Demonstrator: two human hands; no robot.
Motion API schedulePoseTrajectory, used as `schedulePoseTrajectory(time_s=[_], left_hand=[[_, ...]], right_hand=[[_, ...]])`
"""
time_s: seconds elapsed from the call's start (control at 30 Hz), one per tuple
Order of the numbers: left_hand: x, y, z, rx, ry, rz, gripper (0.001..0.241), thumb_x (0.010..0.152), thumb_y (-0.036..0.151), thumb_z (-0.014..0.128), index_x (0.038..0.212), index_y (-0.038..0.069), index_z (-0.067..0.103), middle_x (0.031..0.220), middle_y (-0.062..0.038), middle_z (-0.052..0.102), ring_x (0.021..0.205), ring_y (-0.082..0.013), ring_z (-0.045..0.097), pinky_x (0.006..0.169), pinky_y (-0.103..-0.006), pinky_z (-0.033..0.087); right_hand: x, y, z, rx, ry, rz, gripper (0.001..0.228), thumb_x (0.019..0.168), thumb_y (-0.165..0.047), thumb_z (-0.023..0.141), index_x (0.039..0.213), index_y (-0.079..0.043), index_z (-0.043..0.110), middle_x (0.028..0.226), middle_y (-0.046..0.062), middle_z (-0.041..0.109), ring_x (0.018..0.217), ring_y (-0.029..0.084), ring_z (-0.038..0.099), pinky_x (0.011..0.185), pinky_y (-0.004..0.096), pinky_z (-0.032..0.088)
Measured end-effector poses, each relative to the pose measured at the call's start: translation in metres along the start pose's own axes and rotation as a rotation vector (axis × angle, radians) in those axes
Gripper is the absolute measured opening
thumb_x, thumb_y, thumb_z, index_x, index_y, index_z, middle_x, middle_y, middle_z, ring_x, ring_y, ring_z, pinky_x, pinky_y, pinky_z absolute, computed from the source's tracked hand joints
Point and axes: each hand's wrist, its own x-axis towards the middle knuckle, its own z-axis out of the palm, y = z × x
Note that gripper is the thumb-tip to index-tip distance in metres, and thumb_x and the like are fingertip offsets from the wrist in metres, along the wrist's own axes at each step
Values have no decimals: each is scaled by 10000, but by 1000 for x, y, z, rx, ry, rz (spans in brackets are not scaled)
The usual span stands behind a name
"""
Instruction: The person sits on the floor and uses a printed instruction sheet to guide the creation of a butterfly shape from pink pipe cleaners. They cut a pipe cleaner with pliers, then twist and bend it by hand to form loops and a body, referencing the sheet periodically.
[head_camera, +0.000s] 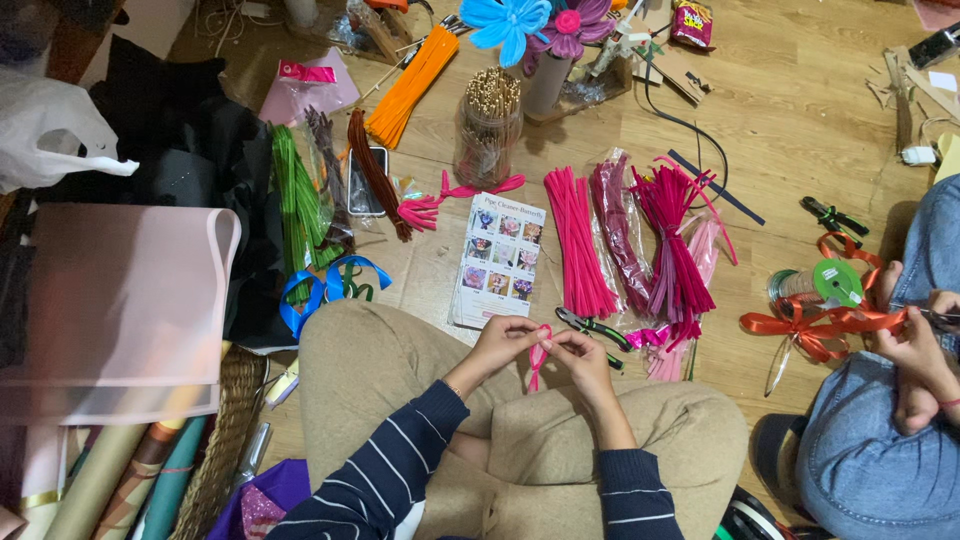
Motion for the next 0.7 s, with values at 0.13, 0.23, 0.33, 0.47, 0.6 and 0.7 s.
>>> schedulePoseTrajectory(time_s=[0.13,0.23,0.33,0.47,0.6,0.7], left_hand=[[2,-6,-3,28,9,10,241,862,204,822,1042,53,770,883,-26,725,773,-26,676,725,-179,564],[3,-8,-3,48,11,25,207,867,181,814,1029,58,773,865,-18,722,763,-21,673,726,-174,563],[3,-7,-3,86,17,53,179,873,163,809,1017,63,773,835,-21,721,732,-16,670,715,-164,560],[-1,3,-2,101,3,65,136,881,120,775,1004,61,764,807,-31,737,711,-19,680,712,-156,563],[0,-7,-2,119,-4,62,148,879,121,768,1007,48,754,825,-41,742,723,-34,694,713,-187,574],[1,-11,-3,122,-22,52,190,839,109,780,1020,59,752,828,-38,741,723,-56,715,734,-206,582]], right_hand=[[-4,-9,3,6,-3,5,112,790,-56,883,842,-57,784,715,-12,703,691,37,618,698,190,505],[-3,-8,2,9,-14,0,114,793,-57,880,840,-51,777,707,-11,700,687,39,617,690,190,500],[0,3,-1,-28,-31,-2,113,793,-75,884,828,-62,777,702,-25,691,693,30,602,685,184,489],[0,1,-1,-30,-43,-12,109,792,-54,878,823,-51,774,702,-16,688,690,39,610,684,182,493],[-3,-4,0,-40,-44,-19,106,788,-41,876,827,-43,777,705,-1,693,689,51,618,691,191,503],[2,11,-5,-56,-53,-19,96,792,-40,867,834,-47,781,704,4,703,693,52,621,689,194,505]])
